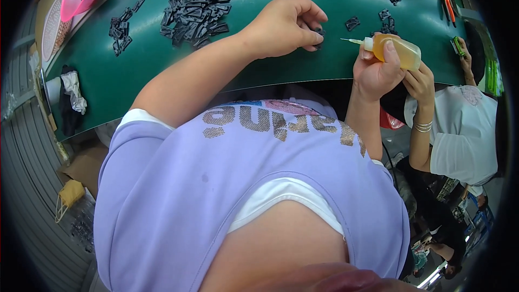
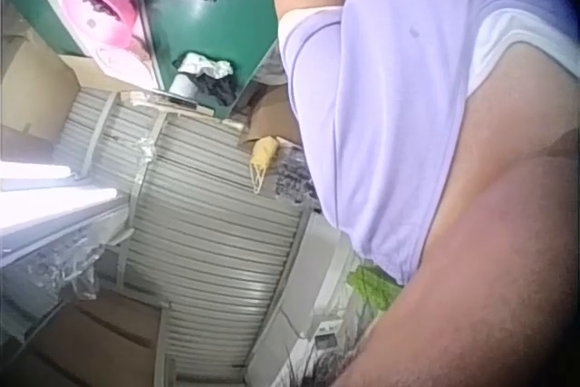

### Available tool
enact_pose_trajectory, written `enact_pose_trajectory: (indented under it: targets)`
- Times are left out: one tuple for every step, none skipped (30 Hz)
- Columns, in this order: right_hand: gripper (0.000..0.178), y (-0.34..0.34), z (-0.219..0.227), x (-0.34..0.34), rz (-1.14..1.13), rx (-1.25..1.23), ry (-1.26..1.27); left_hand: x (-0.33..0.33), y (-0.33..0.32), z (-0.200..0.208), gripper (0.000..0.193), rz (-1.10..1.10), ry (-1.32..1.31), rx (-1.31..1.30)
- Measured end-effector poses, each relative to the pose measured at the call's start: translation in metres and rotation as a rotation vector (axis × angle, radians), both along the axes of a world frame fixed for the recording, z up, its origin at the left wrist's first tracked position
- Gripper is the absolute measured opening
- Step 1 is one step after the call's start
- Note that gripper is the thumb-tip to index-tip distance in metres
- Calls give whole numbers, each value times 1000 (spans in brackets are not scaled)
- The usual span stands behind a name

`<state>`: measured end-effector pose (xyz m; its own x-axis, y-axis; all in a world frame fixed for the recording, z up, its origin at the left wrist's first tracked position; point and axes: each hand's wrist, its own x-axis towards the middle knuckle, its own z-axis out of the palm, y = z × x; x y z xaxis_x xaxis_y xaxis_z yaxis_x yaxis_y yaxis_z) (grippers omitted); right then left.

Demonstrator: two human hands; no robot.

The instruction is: The person applies adhesive from a dispenser bottle to small plastic parts, then takes a toy car body from a tray and fits components onto it by hand.

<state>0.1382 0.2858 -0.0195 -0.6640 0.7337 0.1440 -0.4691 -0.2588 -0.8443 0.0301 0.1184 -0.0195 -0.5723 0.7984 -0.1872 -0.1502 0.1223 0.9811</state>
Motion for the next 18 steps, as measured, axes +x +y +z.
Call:
enact_pose_trajectory:
  targets:
    - [10,-4,2,-2,-7,66,42,-1,-1,0,31,-17,-30,12]
    - [9,-6,3,-4,-14,131,86,-2,-2,1,31,-17,-36,8]
    - [9,-8,3,-6,-13,127,80,-2,-2,3,32,-33,-52,-4]
    - [8,-9,2,-8,-10,207,74,-2,-3,4,32,-49,-69,-14]
    - [8,-10,2,-9,-5,289,68,-2,-3,4,32,-48,-74,-17]
    - [8,-11,0,-10,-4,287,63,-1,-2,4,32,-47,-58,-23]
    - [7,-11,-1,-11,5,325,58,-1,-2,4,32,-46,-42,-29]
    - [6,-11,-2,-11,13,364,54,-1,-2,4,32,-45,-47,-30]
    - [6,-11,-2,-11,14,362,49,-1,-2,5,32,-50,-37,-31]
    - [6,-11,-3,-10,23,384,50,-1,-2,5,32,-55,-27,-31]
    - [6,-11,-4,-10,32,407,51,-1,-2,5,32,-55,-31,-32]
    - [6,-11,-4,-10,32,405,47,0,-1,5,32,-59,-18,-36]
    - [6,-12,-3,-11,33,402,53,0,-1,5,32,-63,-5,-40]
    - [7,-13,-3,-11,34,398,60,0,-1,5,32,-63,-7,-41]
    - [7,-12,-3,-11,35,397,58,1,-1,5,32,-61,-3,-40]
    - [7,-11,-3,-10,33,434,46,1,0,5,33,-59,1,-38]
    - [7,-11,-3,-10,32,471,34,1,0,6,33,-59,1,-40]
    - [7,-11,-3,-10,32,470,33,1,0,6,33,-62,13,-43]
